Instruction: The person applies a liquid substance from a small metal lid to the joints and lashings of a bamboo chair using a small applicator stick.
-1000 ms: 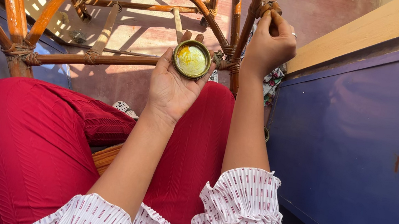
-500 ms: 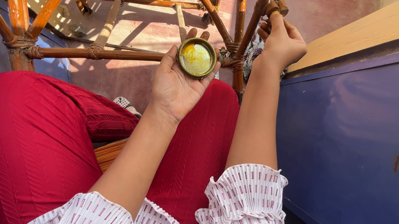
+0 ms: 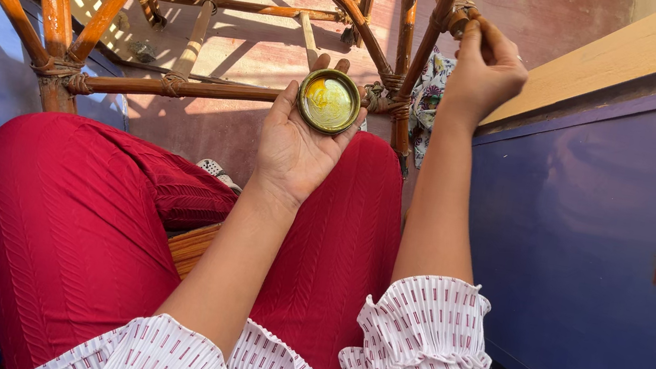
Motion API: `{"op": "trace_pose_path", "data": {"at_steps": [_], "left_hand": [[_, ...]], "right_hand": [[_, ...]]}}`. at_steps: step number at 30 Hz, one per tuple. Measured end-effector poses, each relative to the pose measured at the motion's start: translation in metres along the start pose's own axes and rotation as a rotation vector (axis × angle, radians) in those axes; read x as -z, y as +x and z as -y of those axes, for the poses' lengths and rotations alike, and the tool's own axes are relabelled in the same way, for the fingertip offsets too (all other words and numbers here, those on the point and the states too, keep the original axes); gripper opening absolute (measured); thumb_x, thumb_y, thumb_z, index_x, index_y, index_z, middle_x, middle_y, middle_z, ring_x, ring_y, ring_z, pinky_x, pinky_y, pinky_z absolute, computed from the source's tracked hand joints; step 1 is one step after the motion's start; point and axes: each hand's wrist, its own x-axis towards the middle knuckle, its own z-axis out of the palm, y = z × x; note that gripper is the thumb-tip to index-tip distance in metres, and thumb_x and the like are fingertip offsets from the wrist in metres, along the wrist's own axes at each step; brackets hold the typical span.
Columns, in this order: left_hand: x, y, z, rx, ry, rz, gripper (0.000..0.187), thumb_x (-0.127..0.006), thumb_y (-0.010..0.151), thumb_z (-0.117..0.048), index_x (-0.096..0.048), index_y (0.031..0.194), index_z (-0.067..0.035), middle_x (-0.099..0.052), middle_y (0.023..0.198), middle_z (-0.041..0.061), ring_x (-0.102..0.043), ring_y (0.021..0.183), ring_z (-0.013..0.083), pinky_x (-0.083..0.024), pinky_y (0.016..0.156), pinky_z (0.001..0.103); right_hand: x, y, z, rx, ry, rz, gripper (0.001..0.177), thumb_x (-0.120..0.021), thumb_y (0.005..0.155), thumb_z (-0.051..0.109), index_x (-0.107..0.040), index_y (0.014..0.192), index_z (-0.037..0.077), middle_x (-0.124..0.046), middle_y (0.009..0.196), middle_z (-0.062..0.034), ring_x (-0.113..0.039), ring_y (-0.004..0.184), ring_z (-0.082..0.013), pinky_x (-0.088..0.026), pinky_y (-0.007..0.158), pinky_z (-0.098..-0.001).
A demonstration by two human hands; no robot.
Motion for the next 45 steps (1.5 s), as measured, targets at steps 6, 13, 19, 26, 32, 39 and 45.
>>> {"op": "trace_pose_path", "data": {"at_steps": [6,13,19,26,32,39,45], "left_hand": [[-0.007,0.006,0.001,0.006,-0.018,0.002,0.044,-0.035,0.111,-0.034,-0.054,0.144,-0.012,-0.055,0.149,0.010,-0.055,0.134,0.0342,-0.046,0.114,0.051],[0.004,0.002,-0.003,0.022,-0.020,0.061,0.045,-0.036,0.112,-0.034,-0.053,0.147,-0.011,-0.056,0.148,0.011,-0.055,0.135,0.0360,-0.047,0.115,0.051],[0.011,0.004,-0.002,0.010,-0.052,0.014,0.046,-0.037,0.110,-0.034,-0.052,0.147,-0.011,-0.056,0.149,0.011,-0.055,0.135,0.0352,-0.047,0.112,0.052],[0.003,0.008,0.007,0.017,-0.053,0.093,0.045,-0.036,0.113,-0.034,-0.050,0.150,-0.013,-0.053,0.152,0.009,-0.054,0.137,0.0331,-0.045,0.116,0.051],[-0.011,-0.003,0.009,0.028,-0.056,0.062,0.047,-0.034,0.111,-0.034,-0.050,0.149,-0.011,-0.053,0.151,0.010,-0.055,0.136,0.0332,-0.045,0.115,0.051],[-0.019,-0.016,-0.006,-0.011,-0.052,0.099,0.044,-0.036,0.111,-0.033,-0.052,0.146,-0.011,-0.055,0.150,0.011,-0.054,0.137,0.0368,-0.045,0.116,0.051],[-0.018,-0.022,-0.010,-0.035,-0.028,0.039,0.044,-0.037,0.111,-0.034,-0.054,0.145,-0.011,-0.056,0.147,0.013,-0.053,0.138,0.0380,-0.045,0.116,0.051]], "right_hand": [[-0.006,-0.021,-0.007,-0.133,-0.363,0.081,0.014,-0.080,0.082,0.004,-0.083,0.095,0.000,-0.080,0.079,-0.0099,-0.076,0.067,-0.0118,-0.059,0.065,-0.0250],[0.008,-0.040,0.007,0.238,-0.450,-0.091,0.007,-0.078,0.087,0.005,-0.081,0.094,0.004,-0.074,0.082,-0.0063,-0.072,0.066,-0.0167,-0.056,0.060,-0.0308],[-0.008,-0.020,0.002,0.570,-0.749,0.003,0.018,-0.075,0.091,0.002,-0.078,0.109,0.002,-0.068,0.102,-0.0112,-0.069,0.086,-0.0294,-0.056,0.071,-0.0417],[-0.007,-0.020,-0.016,0.828,-0.958,0.035,0.020,-0.070,0.093,-0.002,-0.072,0.112,-0.006,-0.067,0.109,-0.0156,-0.069,0.099,-0.0309,-0.059,0.082,-0.0388],[-0.009,-0.021,-0.011,0.735,-0.953,0.029,0.020,-0.071,0.091,0.000,-0.075,0.110,-0.005,-0.069,0.106,-0.0165,-0.069,0.095,-0.0299,-0.059,0.078,-0.0380],[0.007,-0.037,0.009,0.363,-0.784,0.137,0.017,-0.074,0.090,0.006,-0.079,0.105,0.005,-0.070,0.097,-0.0107,-0.069,0.082,-0.0275,-0.056,0.069,-0.0409],[-0.003,-0.027,0.006,0.452,-0.655,0.065,0.021,-0.070,0.095,0.001,-0.078,0.114,0.004,-0.069,0.102,-0.0114,-0.070,0.085,-0.0277,-0.057,0.072,-0.0417]]}}
